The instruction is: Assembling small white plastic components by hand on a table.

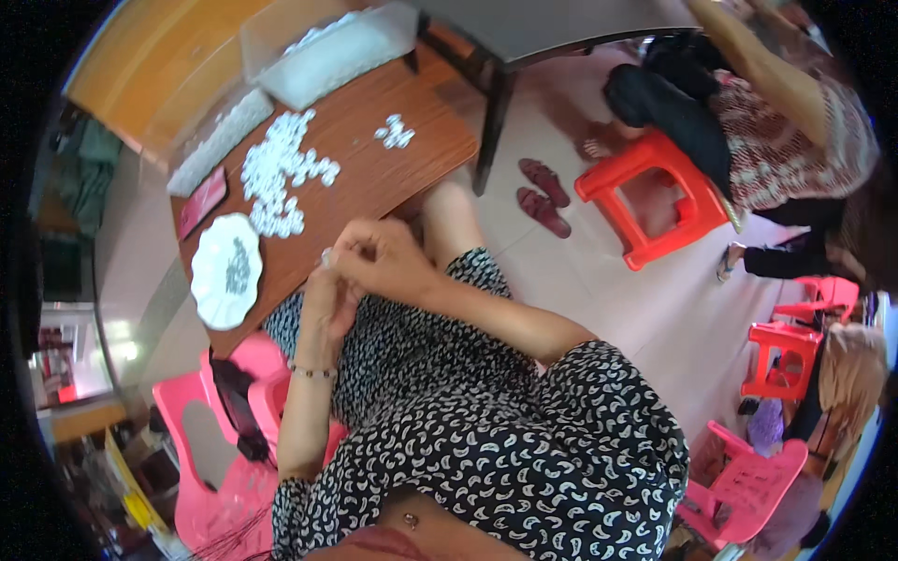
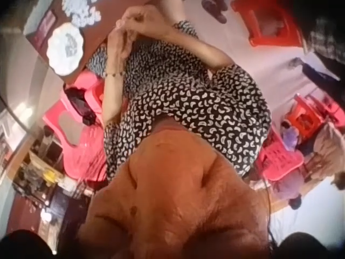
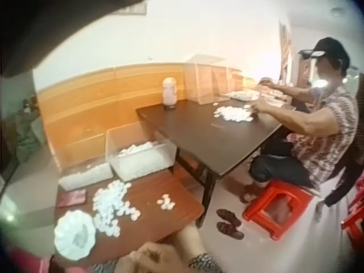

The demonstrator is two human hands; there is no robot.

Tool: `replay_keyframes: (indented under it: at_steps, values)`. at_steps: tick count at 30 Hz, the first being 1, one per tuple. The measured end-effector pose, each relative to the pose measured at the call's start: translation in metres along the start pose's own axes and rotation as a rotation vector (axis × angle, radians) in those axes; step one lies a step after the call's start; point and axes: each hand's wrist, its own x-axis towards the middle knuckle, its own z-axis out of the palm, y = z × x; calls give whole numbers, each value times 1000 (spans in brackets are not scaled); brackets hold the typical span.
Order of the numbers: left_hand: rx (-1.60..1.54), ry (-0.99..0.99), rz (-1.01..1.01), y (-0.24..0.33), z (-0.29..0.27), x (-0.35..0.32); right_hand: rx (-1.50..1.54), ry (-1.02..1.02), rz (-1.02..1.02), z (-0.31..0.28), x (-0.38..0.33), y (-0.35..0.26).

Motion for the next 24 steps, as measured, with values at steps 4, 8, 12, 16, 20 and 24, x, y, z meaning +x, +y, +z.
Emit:
replay_keyframes:
  at_steps: [4,8,12,16,20,24]
  values:
    - [-76,3,31,8,1,-1,49,96,-19,-7,3,-3]
    - [-131,10,-1,17,0,-3,36,148,26,-18,3,-5]
    - [-145,13,13,18,-3,-7,-20,165,33,-18,2,-1]
    - [-140,-18,24,17,-5,-8,-58,169,8,-16,1,2]
    - [-43,-14,98,18,0,-9,-46,192,-51,-22,2,9]
    - [2,-9,153,20,7,-9,70,165,27,-17,0,-4]
